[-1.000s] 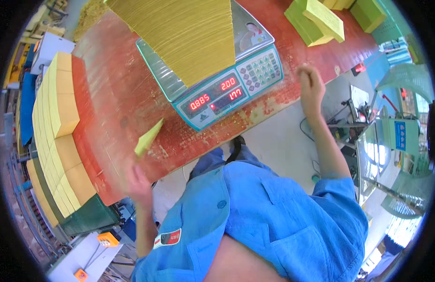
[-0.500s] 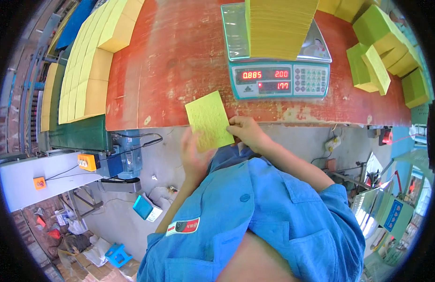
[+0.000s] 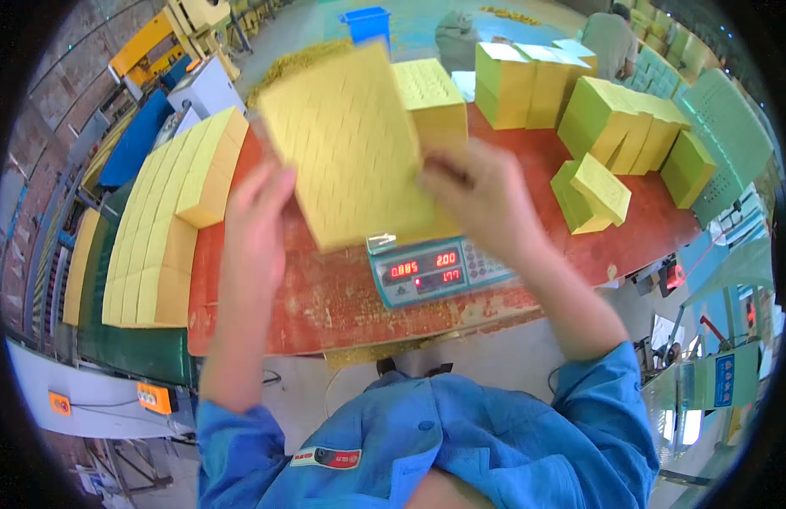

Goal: The person is weighing stacks of yellow paper blocks on a digital scale and organizing them.

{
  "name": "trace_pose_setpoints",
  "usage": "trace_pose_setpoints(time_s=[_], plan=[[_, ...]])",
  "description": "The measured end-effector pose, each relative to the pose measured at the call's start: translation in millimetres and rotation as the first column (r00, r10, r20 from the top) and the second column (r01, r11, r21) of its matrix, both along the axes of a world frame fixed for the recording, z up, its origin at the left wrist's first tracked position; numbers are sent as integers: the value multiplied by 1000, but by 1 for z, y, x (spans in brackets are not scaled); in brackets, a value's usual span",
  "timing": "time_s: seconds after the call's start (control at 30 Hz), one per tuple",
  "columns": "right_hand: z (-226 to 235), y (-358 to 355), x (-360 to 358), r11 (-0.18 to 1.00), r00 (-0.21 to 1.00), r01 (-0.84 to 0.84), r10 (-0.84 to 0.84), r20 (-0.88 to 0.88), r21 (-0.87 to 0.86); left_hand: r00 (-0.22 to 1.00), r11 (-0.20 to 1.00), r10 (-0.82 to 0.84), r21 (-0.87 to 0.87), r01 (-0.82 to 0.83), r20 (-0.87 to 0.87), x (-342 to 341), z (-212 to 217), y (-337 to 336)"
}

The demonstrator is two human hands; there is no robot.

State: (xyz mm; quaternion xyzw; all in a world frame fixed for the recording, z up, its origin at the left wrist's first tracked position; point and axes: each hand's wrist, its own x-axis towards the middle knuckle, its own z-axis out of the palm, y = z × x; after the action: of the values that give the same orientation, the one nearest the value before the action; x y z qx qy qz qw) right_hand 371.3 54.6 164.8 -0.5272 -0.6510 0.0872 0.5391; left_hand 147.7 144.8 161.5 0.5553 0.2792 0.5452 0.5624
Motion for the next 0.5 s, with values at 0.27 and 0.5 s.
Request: trace_pose_setpoints(time_s=[0.27,0.5], plan=[[63,95,82,981,961,-26,-27,-275,-191,874,966,-258,-119,230,-411,98,53,155],[37,106,89,967,952,8,-85,-293,-253,791,968,-250,-143,205,-559,99,36,164]])
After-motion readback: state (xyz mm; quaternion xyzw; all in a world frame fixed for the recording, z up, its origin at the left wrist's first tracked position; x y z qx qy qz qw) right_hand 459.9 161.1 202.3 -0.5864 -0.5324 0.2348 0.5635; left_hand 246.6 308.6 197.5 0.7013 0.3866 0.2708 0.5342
